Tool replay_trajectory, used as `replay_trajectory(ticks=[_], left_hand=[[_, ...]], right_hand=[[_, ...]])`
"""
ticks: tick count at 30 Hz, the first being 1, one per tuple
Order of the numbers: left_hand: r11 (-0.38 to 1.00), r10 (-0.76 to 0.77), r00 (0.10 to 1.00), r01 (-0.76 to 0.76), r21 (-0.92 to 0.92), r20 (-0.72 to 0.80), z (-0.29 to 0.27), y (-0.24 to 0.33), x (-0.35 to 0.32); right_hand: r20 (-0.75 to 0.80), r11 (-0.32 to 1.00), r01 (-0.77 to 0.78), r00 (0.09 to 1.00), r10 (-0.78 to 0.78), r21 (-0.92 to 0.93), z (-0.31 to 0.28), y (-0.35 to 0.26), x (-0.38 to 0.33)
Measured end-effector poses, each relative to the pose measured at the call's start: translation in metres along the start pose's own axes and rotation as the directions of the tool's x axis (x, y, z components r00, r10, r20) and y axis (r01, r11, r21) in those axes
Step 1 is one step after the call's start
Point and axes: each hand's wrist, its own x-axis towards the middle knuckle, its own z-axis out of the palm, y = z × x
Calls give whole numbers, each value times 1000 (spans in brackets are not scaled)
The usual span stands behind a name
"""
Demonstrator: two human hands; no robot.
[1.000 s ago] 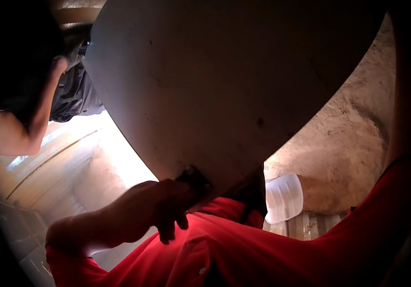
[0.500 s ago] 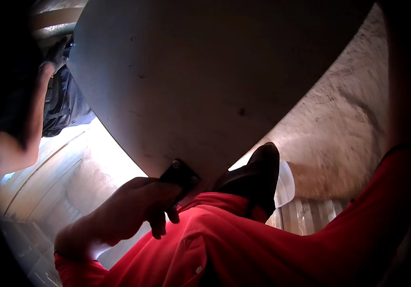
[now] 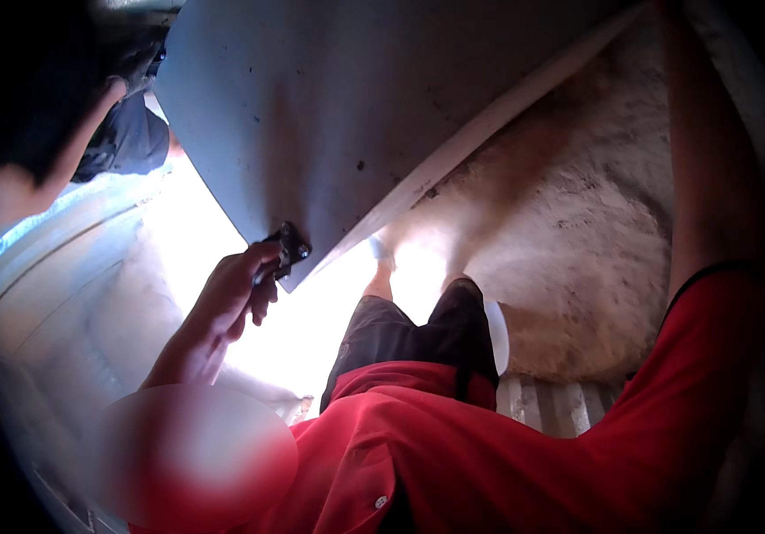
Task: The person moves a large metal bin filled with sand from one location to another inside a storage container, with assistance from another person.
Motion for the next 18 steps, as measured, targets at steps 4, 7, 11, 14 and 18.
replay_trajectory(ticks=[4,7,11,14,18], left_hand=[[997,71,997,-70,-8,6,-28,-39,29],[992,123,991,-121,-30,49,-32,-59,51],[989,124,989,-116,-90,86,-41,-94,77],[986,111,990,-99,-135,88,-45,-113,94],[986,70,995,-58,-155,74,-47,-121,108]], right_hand=[[50,978,-15,998,27,-210,2,-113,-70],[12,888,287,953,-303,-359,2,-64,-52],[26,929,212,976,-214,-303,13,-100,-75],[-34,940,199,976,-216,-277,35,-103,-99],[-2,873,269,955,-296,-406,45,-111,-109]])
